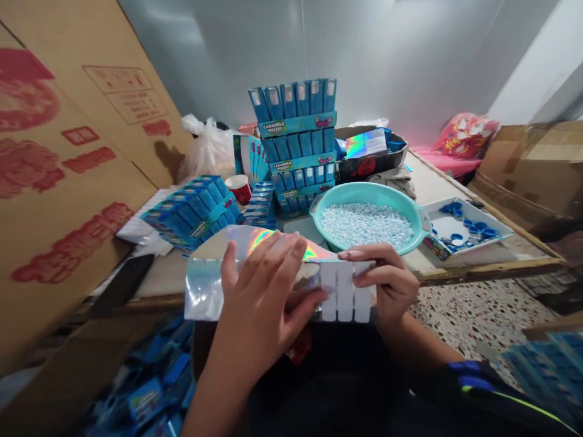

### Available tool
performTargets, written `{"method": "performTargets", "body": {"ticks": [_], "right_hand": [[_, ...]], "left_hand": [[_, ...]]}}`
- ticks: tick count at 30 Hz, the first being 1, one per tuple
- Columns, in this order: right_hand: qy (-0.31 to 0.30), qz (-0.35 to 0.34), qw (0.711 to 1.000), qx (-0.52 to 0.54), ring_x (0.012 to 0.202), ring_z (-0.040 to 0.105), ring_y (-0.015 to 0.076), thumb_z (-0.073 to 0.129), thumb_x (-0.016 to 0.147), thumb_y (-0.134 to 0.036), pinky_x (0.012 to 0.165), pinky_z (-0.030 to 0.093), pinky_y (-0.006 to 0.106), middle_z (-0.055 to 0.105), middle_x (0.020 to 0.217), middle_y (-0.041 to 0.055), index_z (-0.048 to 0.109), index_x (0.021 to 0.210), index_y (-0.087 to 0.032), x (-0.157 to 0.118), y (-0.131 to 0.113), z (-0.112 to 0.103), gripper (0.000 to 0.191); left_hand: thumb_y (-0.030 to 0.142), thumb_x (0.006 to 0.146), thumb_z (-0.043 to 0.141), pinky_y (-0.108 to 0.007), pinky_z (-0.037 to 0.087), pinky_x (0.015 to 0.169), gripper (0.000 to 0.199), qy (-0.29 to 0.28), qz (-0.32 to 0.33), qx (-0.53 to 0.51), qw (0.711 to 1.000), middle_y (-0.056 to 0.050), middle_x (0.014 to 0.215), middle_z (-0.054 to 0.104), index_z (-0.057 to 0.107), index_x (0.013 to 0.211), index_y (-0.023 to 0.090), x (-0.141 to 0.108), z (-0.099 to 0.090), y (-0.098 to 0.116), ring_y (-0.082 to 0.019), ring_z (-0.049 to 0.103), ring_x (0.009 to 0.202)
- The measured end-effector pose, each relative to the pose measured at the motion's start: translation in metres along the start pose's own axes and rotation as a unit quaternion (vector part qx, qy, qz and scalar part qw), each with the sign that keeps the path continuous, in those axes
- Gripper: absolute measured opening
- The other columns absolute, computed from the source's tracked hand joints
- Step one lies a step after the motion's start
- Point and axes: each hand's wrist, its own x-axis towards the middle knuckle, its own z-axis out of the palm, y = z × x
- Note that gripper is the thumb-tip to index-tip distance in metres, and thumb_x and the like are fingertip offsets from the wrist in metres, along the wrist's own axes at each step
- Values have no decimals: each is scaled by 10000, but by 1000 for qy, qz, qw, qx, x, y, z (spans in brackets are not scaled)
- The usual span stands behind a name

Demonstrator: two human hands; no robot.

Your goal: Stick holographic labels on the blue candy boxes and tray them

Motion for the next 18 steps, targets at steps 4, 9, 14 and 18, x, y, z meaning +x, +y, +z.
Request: {"method": "performTargets", "body": {"ticks": [4,9,14,18], "right_hand": [[-123,110,976,143,965,743,230,524,990,-294,826,616,418,768,1066,62,772,886,-277,6,-3,20,269],[-224,198,939,169,1036,731,229,571,969,-306,879,606,398,762,1173,76,684,1280,-273,3,-4,36,332],[-135,233,961,63,604,650,142,653,913,-253,539,530,249,759,771,26,790,977,-214,-1,-8,39,155],[-103,232,966,53,561,595,120,671,900,-255,491,475,229,722,721,7,792,950,-227,-2,-12,36,134]], "left_hand": [[371,960,610,-524,411,1113,302,-64,-21,5,998,-34,1007,763,649,1253,310,-8,-17,-11,-248,715,926],[317,1003,543,-368,510,811,208,-98,-49,8,994,-51,989,770,694,1119,232,-28,-21,-23,-222,708,890],[276,982,603,-398,505,967,266,-28,1,46,999,-62,1136,768,677,1236,246,-34,-13,-19,-217,717,1007],[260,941,661,-425,505,1012,267,0,28,68,997,-50,1190,758,687,1206,284,-33,-7,-17,-231,711,1081]]}}
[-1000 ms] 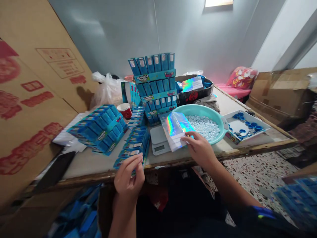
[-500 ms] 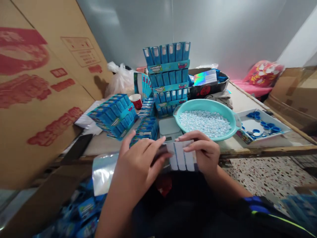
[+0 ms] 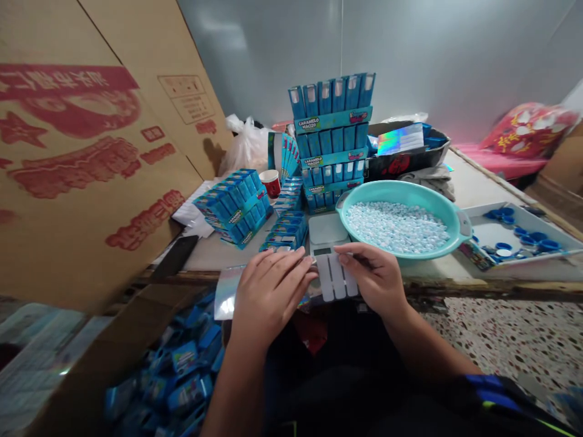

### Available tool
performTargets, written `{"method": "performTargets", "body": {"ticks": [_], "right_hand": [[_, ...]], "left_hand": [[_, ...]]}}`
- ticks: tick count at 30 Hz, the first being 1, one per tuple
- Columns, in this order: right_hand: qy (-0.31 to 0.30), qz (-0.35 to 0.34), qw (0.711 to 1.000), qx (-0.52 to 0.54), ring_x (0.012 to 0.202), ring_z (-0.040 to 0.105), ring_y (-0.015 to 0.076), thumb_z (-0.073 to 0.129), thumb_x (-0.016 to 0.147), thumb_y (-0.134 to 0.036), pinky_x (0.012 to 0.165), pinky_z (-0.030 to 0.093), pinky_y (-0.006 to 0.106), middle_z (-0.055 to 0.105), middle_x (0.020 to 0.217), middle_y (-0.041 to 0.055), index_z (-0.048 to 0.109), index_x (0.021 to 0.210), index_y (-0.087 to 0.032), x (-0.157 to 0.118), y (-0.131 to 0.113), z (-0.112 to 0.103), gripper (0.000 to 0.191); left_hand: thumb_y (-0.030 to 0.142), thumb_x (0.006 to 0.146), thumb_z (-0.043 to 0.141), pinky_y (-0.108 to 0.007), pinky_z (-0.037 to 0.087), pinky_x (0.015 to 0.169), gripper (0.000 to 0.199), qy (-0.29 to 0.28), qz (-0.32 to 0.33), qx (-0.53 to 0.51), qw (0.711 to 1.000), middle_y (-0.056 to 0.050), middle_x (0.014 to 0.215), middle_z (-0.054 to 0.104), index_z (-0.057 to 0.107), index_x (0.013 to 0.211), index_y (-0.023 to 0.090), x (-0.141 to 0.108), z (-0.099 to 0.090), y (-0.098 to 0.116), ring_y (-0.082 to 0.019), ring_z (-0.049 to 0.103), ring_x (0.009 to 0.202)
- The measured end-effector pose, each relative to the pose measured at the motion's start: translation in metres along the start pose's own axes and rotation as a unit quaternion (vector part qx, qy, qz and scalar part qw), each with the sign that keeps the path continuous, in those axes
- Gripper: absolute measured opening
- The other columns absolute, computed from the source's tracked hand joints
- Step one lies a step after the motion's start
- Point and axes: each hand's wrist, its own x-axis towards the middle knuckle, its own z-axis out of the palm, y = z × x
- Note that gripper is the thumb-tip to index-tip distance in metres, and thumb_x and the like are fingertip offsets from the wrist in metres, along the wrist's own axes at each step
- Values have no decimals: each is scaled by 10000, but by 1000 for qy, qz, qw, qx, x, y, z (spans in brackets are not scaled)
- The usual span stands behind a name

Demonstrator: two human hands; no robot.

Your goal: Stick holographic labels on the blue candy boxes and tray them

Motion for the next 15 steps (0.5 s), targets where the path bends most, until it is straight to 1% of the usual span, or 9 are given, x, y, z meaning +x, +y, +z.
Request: {"method": "performTargets", "body": {"ticks": [3,5,6,7,8,10,11,13,15], "right_hand": [[58,-9,998,-12,573,576,113,674,903,-270,499,458,227,699,728,2,784,943,-235,2,1,-5,123],[139,-14,990,-30,554,533,102,679,904,-298,483,424,222,658,710,-8,772,967,-237,10,7,-16,128],[190,-20,981,-45,545,511,98,679,904,-314,477,407,221,633,704,-12,764,989,-234,16,12,-24,145],[245,-27,967,-66,541,492,96,676,903,-328,476,395,222,610,703,-14,756,1013,-227,22,18,-35,170],[297,-34,950,-90,541,479,96,671,901,-340,481,391,227,589,703,-15,748,1038,-213,30,26,-48,202],[367,-28,917,-154,545,467,105,649,899,-356,504,407,252,559,691,-13,740,1077,-176,45,42,-76,269],[372,-17,908,-195,558,480,116,639,893,-353,527,430,272,559,691,-6,741,1080,-160,51,50,-90,288],[337,-10,897,-287,681,575,170,630,866,-323,634,508,344,624,788,45,745,1045,-145,59,60,-110,278],[302,-47,880,-363,954,640,260,609,856,-284,812,542,453,675,1019,122,736,997,-157,60,61,-114,228]], "left_hand": [[290,874,745,-492,462,1097,263,11,29,-8,999,-59,1221,748,700,1132,264,-1,4,8,-270,676,1180],[256,850,767,-493,437,1141,215,6,49,-53,997,-36,1176,764,704,1055,263,-3,7,16,-254,679,1179],[226,855,755,-472,450,1140,174,3,45,-93,995,-16,1120,779,704,1016,269,-5,8,20,-229,696,1141],[199,869,729,-446,476,1121,129,6,22,-142,990,1,1047,790,702,972,273,-6,10,22,-204,716,1084],[188,885,698,-426,509,1087,93,16,-22,-190,981,8,979,792,698,929,270,-8,12,23,-188,730,1023],[229,901,670,-396,567,989,44,56,-167,-251,952,-3,888,778,689,866,247,-8,18,16,-189,741,939],[271,891,682,-379,587,927,61,78,-249,-262,929,-12,861,768,686,845,232,-7,22,9,-197,742,904],[361,834,738,-336,597,797,165,100,-385,-271,877,-23,822,752,684,832,206,-2,33,-12,-207,736,830],[412,756,791,-302,577,711,261,84,-457,-297,834,-30,788,744,686,831,185,6,46,-39,-205,722,764]]}}
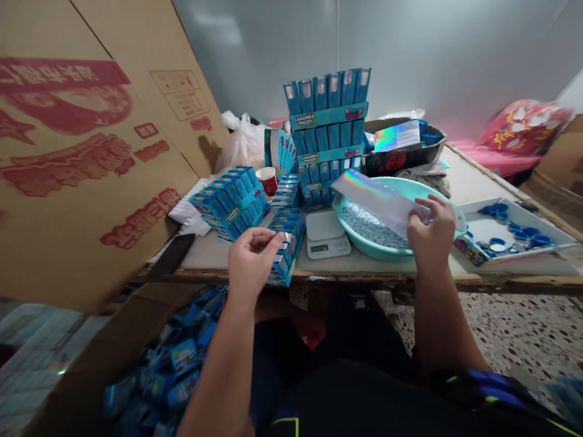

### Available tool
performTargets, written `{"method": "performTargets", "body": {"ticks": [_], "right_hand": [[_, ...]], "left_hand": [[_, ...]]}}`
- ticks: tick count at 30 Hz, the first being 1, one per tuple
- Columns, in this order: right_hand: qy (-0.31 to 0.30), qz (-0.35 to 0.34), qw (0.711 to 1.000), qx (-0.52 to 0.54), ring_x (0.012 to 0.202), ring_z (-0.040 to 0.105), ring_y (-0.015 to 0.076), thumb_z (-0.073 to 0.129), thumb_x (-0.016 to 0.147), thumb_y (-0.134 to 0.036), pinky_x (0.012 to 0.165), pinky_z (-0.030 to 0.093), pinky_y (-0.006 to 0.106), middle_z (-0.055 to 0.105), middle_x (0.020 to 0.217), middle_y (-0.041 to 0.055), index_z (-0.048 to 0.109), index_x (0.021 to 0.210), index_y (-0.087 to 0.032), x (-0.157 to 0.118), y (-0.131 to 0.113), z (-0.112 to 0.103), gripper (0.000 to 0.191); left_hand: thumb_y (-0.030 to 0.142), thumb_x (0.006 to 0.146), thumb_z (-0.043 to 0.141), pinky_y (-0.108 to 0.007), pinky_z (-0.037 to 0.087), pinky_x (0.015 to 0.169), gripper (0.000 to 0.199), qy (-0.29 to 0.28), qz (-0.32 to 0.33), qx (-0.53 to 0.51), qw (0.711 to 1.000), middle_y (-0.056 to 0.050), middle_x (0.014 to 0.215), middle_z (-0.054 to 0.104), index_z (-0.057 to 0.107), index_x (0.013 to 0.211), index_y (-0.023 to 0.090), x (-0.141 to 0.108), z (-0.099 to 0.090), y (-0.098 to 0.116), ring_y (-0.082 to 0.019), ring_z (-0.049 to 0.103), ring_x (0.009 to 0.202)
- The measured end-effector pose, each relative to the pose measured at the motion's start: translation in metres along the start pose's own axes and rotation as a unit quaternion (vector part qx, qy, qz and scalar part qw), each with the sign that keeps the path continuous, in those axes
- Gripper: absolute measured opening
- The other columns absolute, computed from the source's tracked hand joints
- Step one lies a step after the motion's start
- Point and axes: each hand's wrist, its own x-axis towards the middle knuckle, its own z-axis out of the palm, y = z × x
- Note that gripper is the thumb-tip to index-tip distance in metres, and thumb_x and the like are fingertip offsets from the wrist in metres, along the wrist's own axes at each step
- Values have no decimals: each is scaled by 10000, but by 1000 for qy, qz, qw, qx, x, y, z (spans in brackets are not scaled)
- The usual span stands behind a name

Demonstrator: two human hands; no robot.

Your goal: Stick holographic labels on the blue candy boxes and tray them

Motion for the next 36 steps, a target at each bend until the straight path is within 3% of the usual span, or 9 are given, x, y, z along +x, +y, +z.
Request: {"method": "performTargets", "body": {"ticks": [2,4,8,11,14,19,26,30,36], "right_hand": [[30,-68,997,4,1160,601,302,560,894,-255,955,503,518,661,1183,142,714,982,-182,-7,-14,1,192],[26,-132,988,76,1146,624,271,503,946,-233,988,497,491,689,1141,122,693,998,-206,-21,-41,9,199],[-170,-221,950,141,1060,672,248,519,969,-282,1108,408,499,738,1074,95,672,1134,-212,-56,-96,52,236],[-317,-150,929,117,1098,664,273,584,948,-399,1121,376,494,732,1153,120,618,1300,-195,-75,-114,100,408],[-394,-17,902,173,854,677,239,598,928,-437,818,506,365,739,943,80,622,1294,-190,-87,-111,142,443],[-387,122,855,322,619,555,172,608,848,-341,587,421,282,584,646,-25,687,1068,-202,-103,-95,175,272],[-378,223,806,397,640,542,153,588,826,-412,590,443,273,575,696,-11,674,960,-197,-104,-89,175,268],[-406,216,793,399,649,522,148,563,858,-546,612,434,279,567,702,1,649,808,-197,-100,-90,174,363],[-392,150,817,395,713,495,161,662,806,-546,699,402,297,533,682,-7,593,655,-212,-104,-84,180,373]], "left_hand": [[419,695,817,-296,563,709,302,-17,-41,-18,999,-42,786,746,687,812,173,29,4,-14,-208,715,760],[413,653,830,-304,555,743,317,-20,-61,-27,998,-54,810,753,689,798,169,52,9,-27,-215,714,791],[428,621,832,-314,535,739,366,-46,-89,-22,995,-54,792,748,706,836,160,78,19,-46,-215,703,778],[444,604,838,-308,531,727,389,-64,-108,-22,992,-46,769,742,718,839,158,84,23,-54,-207,694,757],[447,597,845,-304,534,733,397,-59,-126,-34,990,-42,785,749,729,849,163,87,25,-57,-202,694,763],[441,633,824,-301,524,719,333,-66,-129,-13,989,-34,752,738,736,814,176,87,26,-61,-196,685,737],[446,660,808,-303,520,705,321,-81,-113,-26,990,-45,760,750,737,814,173,85,28,-61,-204,691,741],[492,644,826,-300,519,683,375,-89,-110,-45,989,-43,753,747,724,815,174,83,28,-59,-205,685,739],[518,640,835,-278,484,655,389,-108,-77,-71,989,-27,723,721,705,771,176,79,29,-58,-172,654,691]]}}
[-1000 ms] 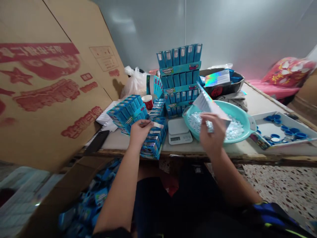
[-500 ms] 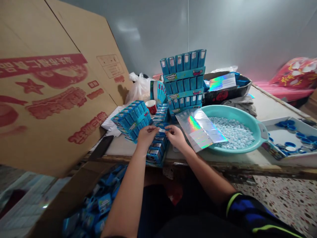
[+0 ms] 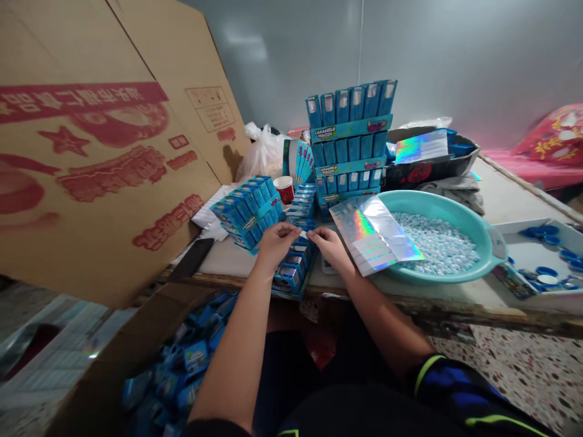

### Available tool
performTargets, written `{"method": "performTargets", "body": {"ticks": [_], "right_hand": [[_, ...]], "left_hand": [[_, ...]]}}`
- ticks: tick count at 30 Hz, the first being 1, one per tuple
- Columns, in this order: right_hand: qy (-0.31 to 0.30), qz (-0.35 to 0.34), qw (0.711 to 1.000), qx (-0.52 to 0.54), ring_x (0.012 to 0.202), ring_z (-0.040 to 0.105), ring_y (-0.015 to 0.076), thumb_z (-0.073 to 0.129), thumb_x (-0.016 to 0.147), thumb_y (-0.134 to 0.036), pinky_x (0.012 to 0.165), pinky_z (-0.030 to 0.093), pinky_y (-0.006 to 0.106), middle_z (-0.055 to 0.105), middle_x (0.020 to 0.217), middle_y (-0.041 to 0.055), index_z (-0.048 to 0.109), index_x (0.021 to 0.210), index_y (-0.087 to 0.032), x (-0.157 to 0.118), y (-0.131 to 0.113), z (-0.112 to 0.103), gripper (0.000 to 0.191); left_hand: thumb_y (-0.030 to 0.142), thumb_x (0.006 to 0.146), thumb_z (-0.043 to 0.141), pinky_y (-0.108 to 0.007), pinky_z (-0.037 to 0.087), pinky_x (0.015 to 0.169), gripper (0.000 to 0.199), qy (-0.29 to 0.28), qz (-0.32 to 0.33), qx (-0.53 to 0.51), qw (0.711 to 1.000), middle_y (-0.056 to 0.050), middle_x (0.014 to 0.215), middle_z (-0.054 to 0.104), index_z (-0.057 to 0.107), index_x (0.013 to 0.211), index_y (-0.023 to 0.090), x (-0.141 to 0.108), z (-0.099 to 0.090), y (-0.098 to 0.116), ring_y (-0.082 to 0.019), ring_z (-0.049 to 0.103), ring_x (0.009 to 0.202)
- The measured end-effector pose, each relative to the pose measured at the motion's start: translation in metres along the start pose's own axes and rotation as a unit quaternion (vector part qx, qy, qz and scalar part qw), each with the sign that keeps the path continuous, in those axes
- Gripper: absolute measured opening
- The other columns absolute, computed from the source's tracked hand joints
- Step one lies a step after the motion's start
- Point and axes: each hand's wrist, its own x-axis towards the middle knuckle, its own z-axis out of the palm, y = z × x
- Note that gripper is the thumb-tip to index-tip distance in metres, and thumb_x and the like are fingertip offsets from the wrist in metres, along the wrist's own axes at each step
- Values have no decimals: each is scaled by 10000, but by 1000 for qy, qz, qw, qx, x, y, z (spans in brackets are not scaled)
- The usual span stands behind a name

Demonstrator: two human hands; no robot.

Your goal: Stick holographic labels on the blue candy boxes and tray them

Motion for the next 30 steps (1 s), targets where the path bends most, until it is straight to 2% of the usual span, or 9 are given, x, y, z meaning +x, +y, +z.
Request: {"method": "performTargets", "body": {"ticks": [3,6,8,12,16,22,25,28,30], "right_hand": [[-8,-15,1000,11,745,518,159,653,817,-529,721,414,288,559,722,-5,597,684,-211,-1,3,-1,350],[-29,3,999,41,674,519,146,634,825,-520,662,417,283,552,673,-22,595,754,-209,-1,2,-1,321],[-32,19,997,69,613,507,136,651,798,-493,611,407,278,529,631,-45,612,863,-210,-1,2,0,293],[-27,47,994,98,555,482,122,671,756,-430,557,382,265,479,585,-86,605,1088,-208,1,4,1,405],[-15,60,993,100,539,454,110,664,751,-405,536,361,256,468,582,-92,601,1098,-201,-1,5,0,407],[-5,77,996,46,540,418,100,667,772,-409,515,321,248,467,594,-83,634,1073,-195,-14,-9,-3,371],[-14,91,994,54,544,427,105,710,764,-393,502,314,253,536,612,-56,649,1064,-200,-24,-14,-7,362],[29,133,991,7,537,468,117,777,680,-430,474,345,246,605,645,-25,675,1070,-185,-28,-6,-9,471],[11,144,989,-19,488,423,106,818,631,-456,421,301,233,592,622,-33,673,1076,-188,-30,1,-9,540]], "left_hand": [[505,657,827,-280,481,662,373,-9,16,-4,1000,-25,722,719,703,772,173,0,1,-2,-170,650,688],[471,687,805,-301,507,712,329,11,18,3,1000,-41,760,738,711,787,172,1,1,-5,-193,680,743],[442,704,784,-313,516,737,296,42,3,22,999,-51,775,746,722,798,169,2,0,-7,-206,693,767],[426,721,751,-337,519,775,276,69,-33,105,992,-59,797,759,753,809,165,4,-2,-10,-233,706,802],[440,740,739,-357,508,829,261,57,-39,189,979,-67,876,776,764,781,184,6,-2,-11,-274,709,914],[370,866,651,-328,491,782,248,-15,-88,254,963,-50,762,731,766,862,150,-1,0,-2,-214,683,792],[346,884,641,-319,496,798,235,-13,-106,272,956,-35,764,727,777,907,156,-13,2,6,-184,674,768],[422,826,720,-304,527,781,229,-1,-137,282,950,-34,753,740,785,841,203,-18,2,4,-191,686,757],[464,834,692,-313,541,821,255,-34,-154,280,947,-37,790,754,780,852,226,-18,1,0,-210,704,827]]}}
